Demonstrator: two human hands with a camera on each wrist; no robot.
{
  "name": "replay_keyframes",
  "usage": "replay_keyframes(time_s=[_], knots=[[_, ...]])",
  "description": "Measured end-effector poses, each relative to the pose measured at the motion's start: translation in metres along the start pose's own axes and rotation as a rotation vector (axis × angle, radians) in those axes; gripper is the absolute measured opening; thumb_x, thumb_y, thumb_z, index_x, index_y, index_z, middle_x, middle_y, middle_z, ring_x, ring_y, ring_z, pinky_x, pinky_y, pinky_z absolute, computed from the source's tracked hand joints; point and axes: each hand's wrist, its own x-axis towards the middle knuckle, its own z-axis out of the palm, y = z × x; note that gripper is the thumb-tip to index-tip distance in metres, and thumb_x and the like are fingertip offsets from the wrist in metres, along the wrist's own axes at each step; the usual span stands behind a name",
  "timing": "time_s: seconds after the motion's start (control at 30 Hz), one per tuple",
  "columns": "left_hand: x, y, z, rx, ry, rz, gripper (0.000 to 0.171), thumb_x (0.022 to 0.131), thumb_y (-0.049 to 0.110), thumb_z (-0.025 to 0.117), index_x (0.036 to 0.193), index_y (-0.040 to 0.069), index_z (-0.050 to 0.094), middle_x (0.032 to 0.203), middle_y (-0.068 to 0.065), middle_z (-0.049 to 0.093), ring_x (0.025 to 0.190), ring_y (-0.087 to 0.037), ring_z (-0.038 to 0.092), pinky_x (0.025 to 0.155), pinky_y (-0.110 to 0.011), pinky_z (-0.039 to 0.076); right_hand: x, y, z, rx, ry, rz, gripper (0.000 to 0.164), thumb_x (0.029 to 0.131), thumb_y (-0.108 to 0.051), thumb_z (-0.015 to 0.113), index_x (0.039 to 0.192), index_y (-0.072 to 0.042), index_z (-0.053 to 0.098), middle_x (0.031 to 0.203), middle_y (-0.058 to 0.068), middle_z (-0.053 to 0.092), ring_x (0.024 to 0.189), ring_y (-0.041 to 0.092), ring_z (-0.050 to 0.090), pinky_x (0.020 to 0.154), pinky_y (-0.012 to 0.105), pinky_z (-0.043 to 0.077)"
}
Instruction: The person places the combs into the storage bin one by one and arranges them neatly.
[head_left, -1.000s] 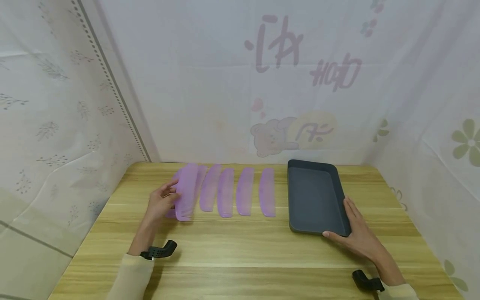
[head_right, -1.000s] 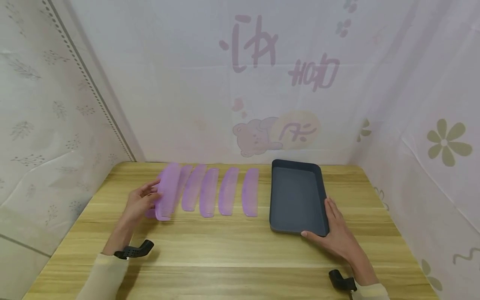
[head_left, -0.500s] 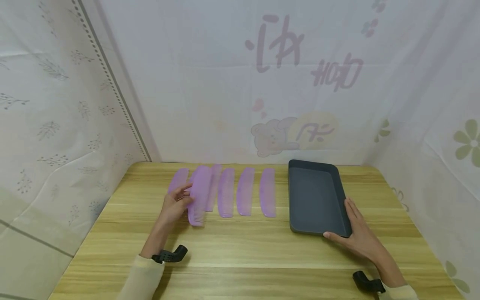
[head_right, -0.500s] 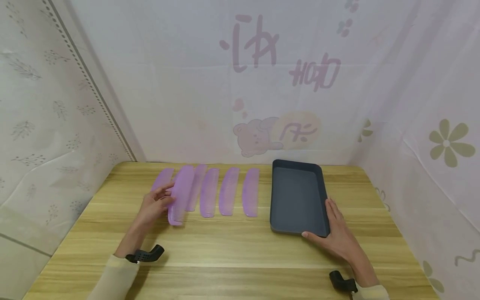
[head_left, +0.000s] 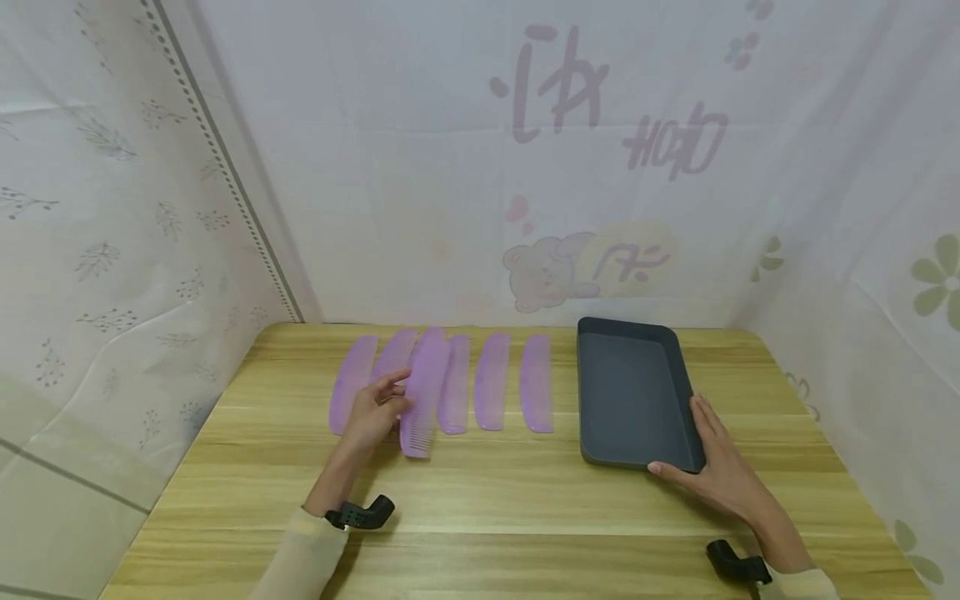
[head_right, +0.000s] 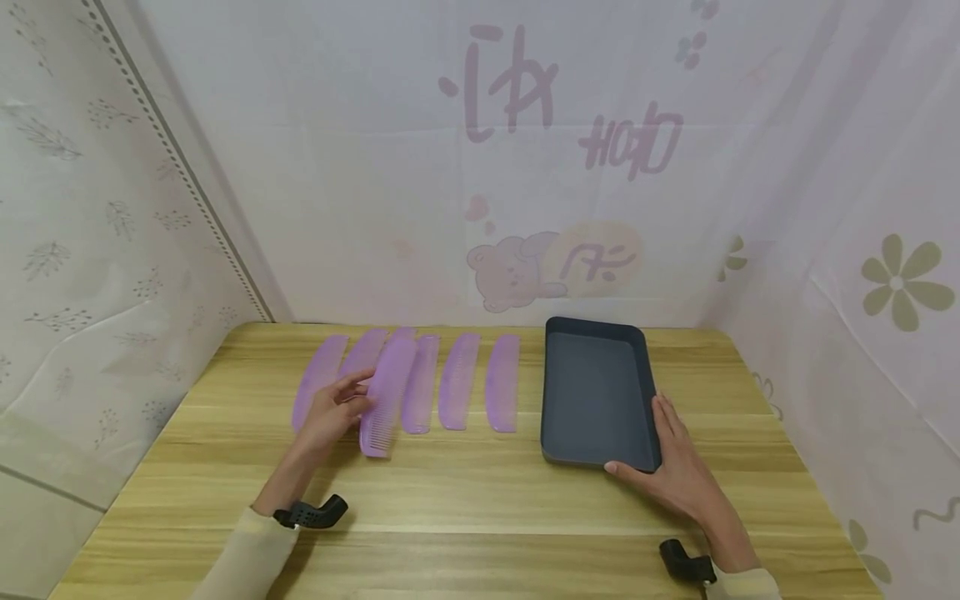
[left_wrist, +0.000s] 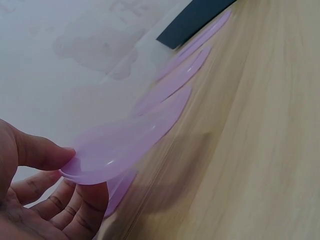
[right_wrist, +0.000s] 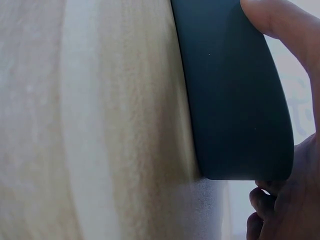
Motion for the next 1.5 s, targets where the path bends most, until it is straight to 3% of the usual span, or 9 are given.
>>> replay_keyframes(time_s=[0.57,0.8,1.5], knots=[[0.001,-0.003,0.032,-0.064,-0.041,-0.008,0.054,0.091,-0.004,0.063,0.143,0.008,0.058,0.115,-0.02,0.06,0.078,-0.012,0.056,0.056,-0.023,0.049,-0.001,0.001,0.001,0.009,0.002,0.003,0.126,0.084,-0.05,0.081,0.164,-0.013,-0.01,0.172,0.021,-0.009,0.155,0.055,0.003,0.105,0.082,0.025],[0.0,-0.002,0.045,-0.07,-0.083,-0.005,0.054,0.093,-0.002,0.061,0.146,0.01,0.056,0.119,-0.021,0.062,0.082,-0.017,0.058,0.057,-0.025,0.051,-0.002,-0.002,0.0,0.007,-0.015,0.028,0.126,0.085,-0.052,0.079,0.164,-0.013,-0.01,0.172,0.022,-0.008,0.154,0.056,0.005,0.104,0.082,0.026],[0.0,0.007,0.084,-0.14,-0.133,0.019,0.053,0.091,-0.003,0.063,0.143,0.007,0.059,0.116,-0.021,0.066,0.086,-0.014,0.063,0.06,-0.023,0.051,-0.001,-0.001,-0.001,0.006,-0.021,0.024,0.125,0.086,-0.052,0.078,0.164,-0.012,-0.01,0.172,0.022,-0.009,0.153,0.057,0.007,0.104,0.082,0.027]])
